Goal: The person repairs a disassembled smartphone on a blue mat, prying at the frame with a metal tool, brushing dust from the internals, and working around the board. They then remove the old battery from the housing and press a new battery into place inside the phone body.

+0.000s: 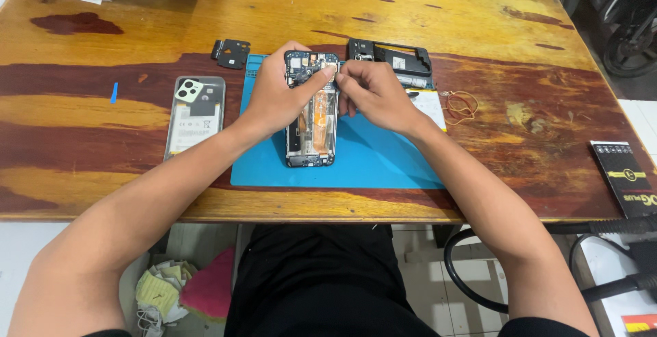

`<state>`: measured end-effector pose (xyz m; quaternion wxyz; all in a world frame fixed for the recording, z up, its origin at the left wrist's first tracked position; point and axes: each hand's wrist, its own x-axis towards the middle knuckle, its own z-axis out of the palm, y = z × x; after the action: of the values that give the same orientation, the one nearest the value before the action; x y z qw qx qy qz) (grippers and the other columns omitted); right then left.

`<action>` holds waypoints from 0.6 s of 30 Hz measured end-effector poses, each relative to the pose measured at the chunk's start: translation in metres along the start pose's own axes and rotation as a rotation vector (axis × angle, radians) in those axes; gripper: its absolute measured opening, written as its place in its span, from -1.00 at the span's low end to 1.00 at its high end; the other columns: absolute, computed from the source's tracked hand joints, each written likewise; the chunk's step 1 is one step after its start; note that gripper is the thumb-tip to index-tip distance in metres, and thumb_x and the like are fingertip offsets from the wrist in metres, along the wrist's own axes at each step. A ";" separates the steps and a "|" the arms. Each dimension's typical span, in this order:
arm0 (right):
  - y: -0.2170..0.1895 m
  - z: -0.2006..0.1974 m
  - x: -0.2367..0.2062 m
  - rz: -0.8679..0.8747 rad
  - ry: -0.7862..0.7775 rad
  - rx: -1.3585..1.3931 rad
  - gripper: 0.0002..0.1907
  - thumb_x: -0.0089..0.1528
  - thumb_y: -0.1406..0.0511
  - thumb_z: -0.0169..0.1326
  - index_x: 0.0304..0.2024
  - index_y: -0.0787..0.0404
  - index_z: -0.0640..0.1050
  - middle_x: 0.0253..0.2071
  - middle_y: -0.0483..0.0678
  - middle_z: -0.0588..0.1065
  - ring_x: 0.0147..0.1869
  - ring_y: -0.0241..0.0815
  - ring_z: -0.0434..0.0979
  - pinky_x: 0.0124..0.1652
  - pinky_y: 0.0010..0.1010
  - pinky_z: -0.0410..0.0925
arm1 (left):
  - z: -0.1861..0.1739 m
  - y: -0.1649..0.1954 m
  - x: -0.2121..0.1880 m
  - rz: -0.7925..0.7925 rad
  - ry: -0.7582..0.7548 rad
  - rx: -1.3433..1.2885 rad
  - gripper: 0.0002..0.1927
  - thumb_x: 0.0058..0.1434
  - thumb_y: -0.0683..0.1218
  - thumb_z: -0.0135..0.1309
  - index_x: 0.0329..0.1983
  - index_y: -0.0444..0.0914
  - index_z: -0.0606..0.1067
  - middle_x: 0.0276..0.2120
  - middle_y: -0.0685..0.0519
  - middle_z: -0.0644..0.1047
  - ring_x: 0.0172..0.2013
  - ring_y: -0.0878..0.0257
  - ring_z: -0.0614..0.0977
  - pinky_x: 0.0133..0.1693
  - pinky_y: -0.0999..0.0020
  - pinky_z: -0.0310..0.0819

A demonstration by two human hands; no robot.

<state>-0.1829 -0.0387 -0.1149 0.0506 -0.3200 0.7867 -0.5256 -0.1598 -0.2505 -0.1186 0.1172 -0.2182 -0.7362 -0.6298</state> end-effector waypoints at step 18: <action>-0.001 -0.002 0.001 -0.006 -0.002 -0.016 -0.73 0.45 0.28 -0.08 -0.27 0.32 0.50 -0.50 -0.11 0.53 -0.45 -0.40 0.52 -0.43 -0.53 0.40 | 0.001 0.002 0.004 -0.043 0.007 -0.008 -0.70 0.28 0.01 0.27 -0.20 -0.29 0.47 -0.42 0.14 0.58 -0.39 0.49 0.55 -0.37 0.50 0.47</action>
<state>-0.1839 -0.0377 -0.1134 0.0473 -0.3230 0.7898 -0.5192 -0.1618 -0.2484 -0.1154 0.1053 -0.2004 -0.7379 -0.6358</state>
